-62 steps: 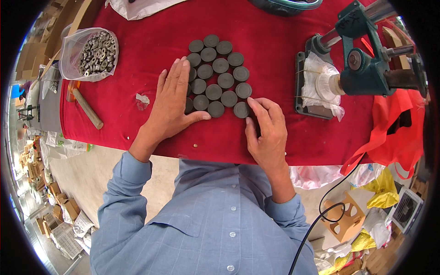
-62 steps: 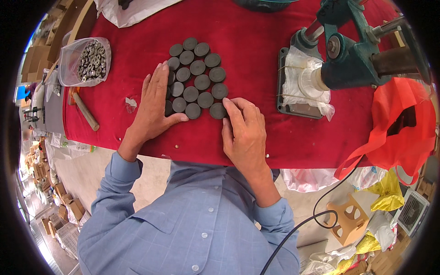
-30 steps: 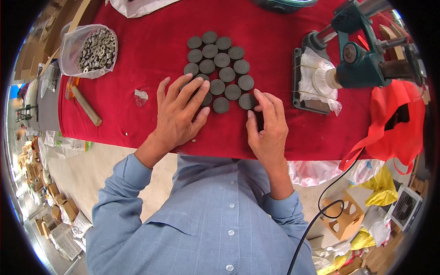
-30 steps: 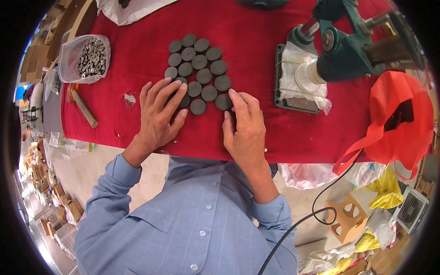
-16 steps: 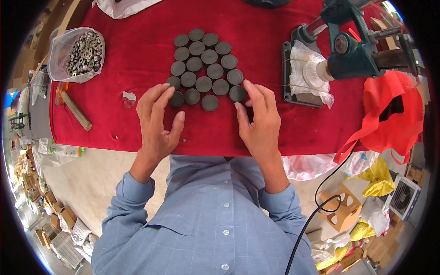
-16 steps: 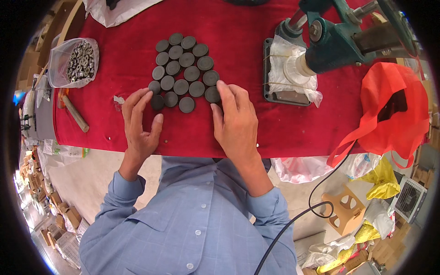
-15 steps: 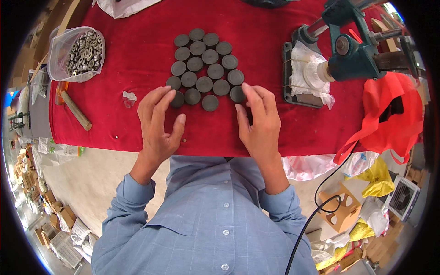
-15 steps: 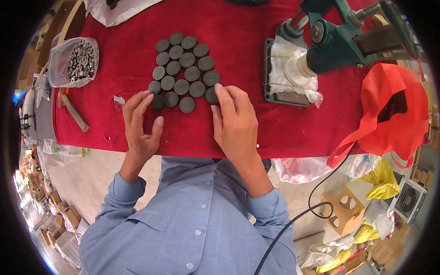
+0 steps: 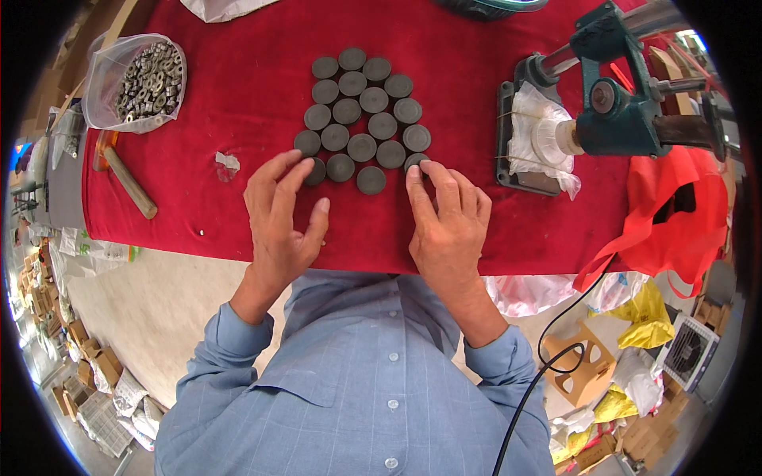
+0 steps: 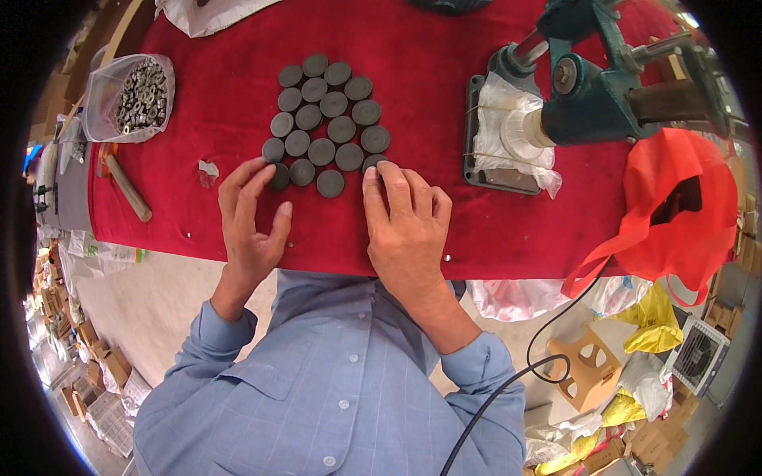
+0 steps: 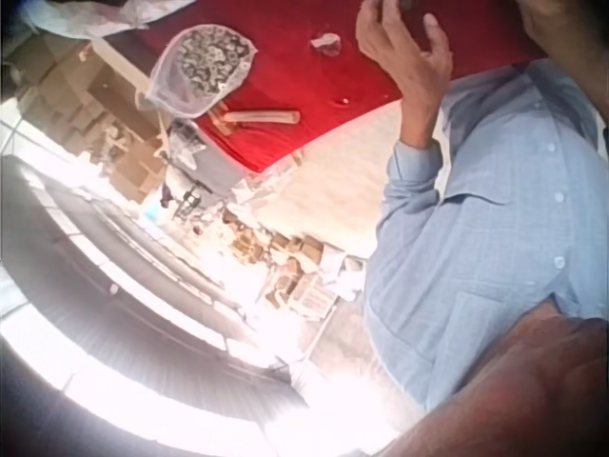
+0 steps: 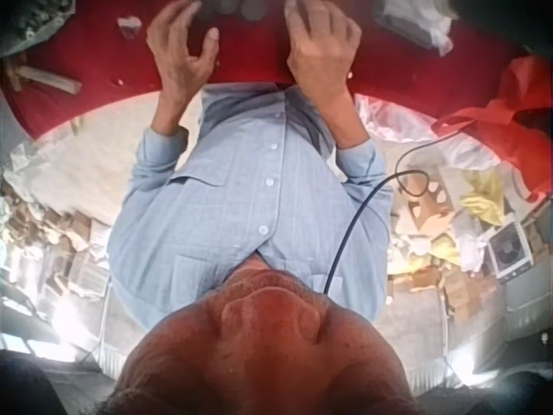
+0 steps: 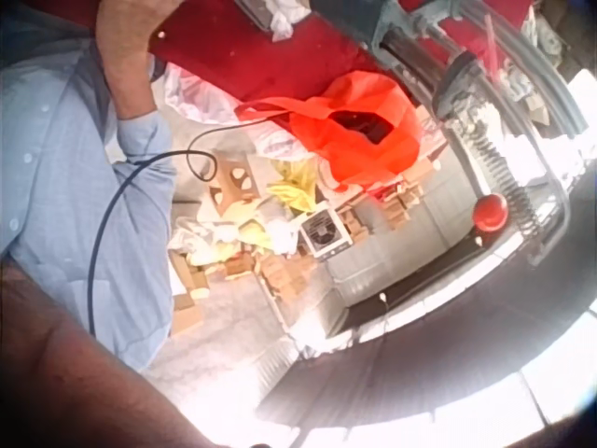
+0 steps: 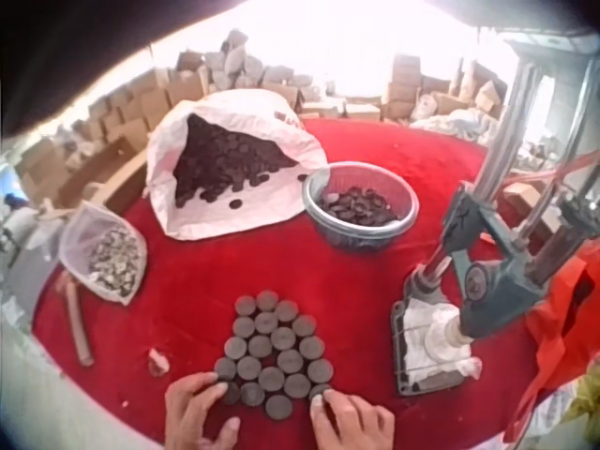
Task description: The person assembles small metal rings into black plastic components using a rubber mallet and a manual press.
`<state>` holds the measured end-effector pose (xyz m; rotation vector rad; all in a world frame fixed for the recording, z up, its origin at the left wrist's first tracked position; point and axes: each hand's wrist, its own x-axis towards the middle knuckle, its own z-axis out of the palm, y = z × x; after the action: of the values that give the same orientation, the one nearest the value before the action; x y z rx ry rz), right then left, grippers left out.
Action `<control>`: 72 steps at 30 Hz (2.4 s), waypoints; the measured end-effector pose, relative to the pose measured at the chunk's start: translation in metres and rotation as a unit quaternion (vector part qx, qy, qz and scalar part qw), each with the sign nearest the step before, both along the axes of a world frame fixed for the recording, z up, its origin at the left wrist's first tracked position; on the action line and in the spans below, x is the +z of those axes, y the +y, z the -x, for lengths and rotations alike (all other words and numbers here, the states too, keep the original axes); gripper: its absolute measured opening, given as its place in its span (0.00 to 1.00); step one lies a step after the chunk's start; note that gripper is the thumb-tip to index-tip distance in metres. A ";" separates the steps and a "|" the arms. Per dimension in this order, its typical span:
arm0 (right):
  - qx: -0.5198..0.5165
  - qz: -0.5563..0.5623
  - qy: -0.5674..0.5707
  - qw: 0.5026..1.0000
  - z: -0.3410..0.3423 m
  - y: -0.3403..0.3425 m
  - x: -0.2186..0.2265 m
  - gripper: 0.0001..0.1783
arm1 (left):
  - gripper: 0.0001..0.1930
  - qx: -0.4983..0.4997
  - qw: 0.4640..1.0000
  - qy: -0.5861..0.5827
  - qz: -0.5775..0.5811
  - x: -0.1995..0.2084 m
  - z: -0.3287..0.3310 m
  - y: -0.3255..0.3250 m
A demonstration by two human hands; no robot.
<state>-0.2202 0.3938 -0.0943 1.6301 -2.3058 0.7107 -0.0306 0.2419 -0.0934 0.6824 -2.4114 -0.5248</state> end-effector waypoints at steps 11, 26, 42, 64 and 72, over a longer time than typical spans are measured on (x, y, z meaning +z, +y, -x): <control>0.013 0.065 -0.120 0.991 0.005 0.003 -0.014 0.30 | 0.32 0.011 0.997 -0.061 0.034 0.002 0.014 0.008; 0.012 0.078 -0.150 0.986 0.006 0.001 -0.011 0.31 | 0.36 -0.115 0.968 -0.202 0.092 0.009 0.016 0.027; 0.004 0.114 -0.217 0.969 0.008 0.001 -0.016 0.28 | 0.22 0.024 0.999 0.001 -0.025 -0.006 0.001 -0.008; -0.107 0.283 -0.320 0.898 0.073 0.095 0.030 0.21 | 0.34 -0.134 0.948 0.207 -0.202 0.010 0.218 0.072; -0.141 0.430 -0.307 0.837 0.137 0.119 0.100 0.19 | 0.34 -0.142 0.955 0.217 -0.144 -0.009 0.262 0.076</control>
<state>-0.3574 0.5123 0.0054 0.6720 -1.9443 2.0235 -0.2930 0.3175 -0.1024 0.2889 -2.0379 -1.0440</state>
